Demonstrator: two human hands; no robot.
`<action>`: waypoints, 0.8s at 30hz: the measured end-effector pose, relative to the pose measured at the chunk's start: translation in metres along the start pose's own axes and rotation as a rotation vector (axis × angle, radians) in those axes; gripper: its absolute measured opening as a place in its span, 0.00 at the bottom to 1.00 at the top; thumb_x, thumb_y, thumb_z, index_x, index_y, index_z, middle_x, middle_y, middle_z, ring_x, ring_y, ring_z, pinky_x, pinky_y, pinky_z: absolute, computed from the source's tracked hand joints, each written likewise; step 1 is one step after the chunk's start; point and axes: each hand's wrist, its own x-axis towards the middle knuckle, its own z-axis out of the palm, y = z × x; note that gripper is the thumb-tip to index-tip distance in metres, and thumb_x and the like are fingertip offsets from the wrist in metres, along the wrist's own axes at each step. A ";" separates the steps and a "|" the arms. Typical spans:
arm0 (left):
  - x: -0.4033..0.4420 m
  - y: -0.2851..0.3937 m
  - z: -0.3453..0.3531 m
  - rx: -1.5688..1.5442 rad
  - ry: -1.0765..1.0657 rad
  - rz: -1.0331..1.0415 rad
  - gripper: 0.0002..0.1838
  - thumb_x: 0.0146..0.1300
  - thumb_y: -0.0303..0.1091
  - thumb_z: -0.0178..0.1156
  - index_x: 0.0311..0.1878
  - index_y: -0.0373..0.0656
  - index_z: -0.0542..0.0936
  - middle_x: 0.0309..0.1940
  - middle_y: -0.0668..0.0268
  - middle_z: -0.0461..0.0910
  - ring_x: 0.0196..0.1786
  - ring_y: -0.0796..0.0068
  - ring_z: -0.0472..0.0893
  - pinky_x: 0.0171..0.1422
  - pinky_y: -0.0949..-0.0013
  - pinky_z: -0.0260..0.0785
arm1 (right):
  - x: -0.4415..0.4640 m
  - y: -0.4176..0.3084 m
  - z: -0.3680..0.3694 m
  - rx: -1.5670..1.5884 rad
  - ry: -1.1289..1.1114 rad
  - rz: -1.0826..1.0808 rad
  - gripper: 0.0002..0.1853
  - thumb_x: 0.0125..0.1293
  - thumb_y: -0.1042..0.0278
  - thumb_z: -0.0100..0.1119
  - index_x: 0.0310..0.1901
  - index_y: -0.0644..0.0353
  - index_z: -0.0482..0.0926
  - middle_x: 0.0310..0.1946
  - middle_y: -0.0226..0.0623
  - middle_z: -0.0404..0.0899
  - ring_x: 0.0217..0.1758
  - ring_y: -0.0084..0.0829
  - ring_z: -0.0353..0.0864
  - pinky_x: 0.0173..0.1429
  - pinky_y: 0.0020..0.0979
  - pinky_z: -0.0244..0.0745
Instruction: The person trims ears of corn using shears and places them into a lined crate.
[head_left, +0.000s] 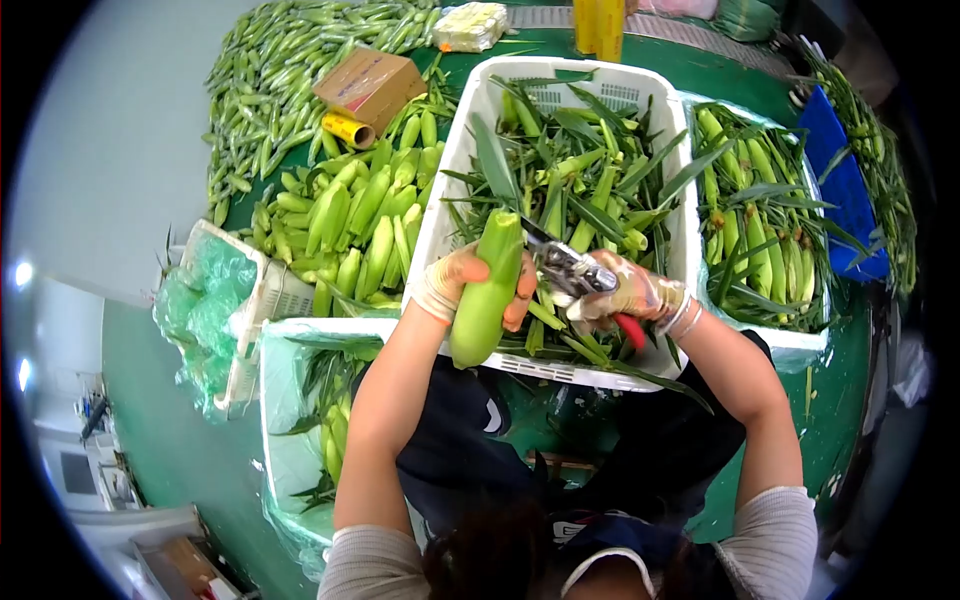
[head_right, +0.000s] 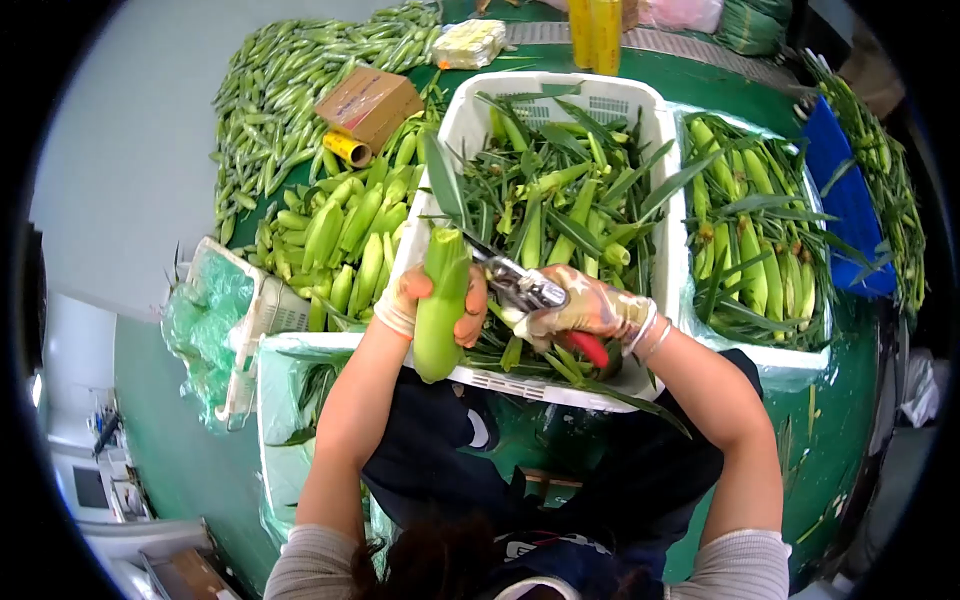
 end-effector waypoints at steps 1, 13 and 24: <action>-0.004 0.004 0.003 0.028 0.062 -0.001 0.29 0.43 0.49 0.68 0.41 0.32 0.76 0.27 0.54 0.78 0.29 0.62 0.80 0.35 0.64 0.76 | 0.005 0.015 0.000 0.078 0.039 -0.133 0.17 0.55 0.71 0.63 0.45 0.64 0.70 0.17 0.31 0.72 0.22 0.27 0.77 0.29 0.27 0.74; -0.099 0.106 -0.185 -0.362 1.014 1.134 0.23 0.64 0.47 0.55 0.56 0.43 0.70 0.48 0.58 0.74 0.51 0.61 0.74 0.61 0.52 0.65 | 0.020 0.059 -0.002 0.145 0.445 -0.037 0.18 0.57 0.71 0.60 0.49 0.63 0.71 0.32 0.36 0.77 0.32 0.30 0.78 0.34 0.29 0.74; -0.204 0.052 -0.198 0.277 0.927 1.133 0.27 0.70 0.43 0.45 0.65 0.33 0.62 0.56 0.48 0.74 0.53 0.54 0.78 0.61 0.58 0.69 | 0.032 0.126 -0.023 -0.149 0.507 0.123 0.23 0.67 0.52 0.46 0.41 0.71 0.74 0.25 0.41 0.76 0.26 0.33 0.76 0.44 0.32 0.73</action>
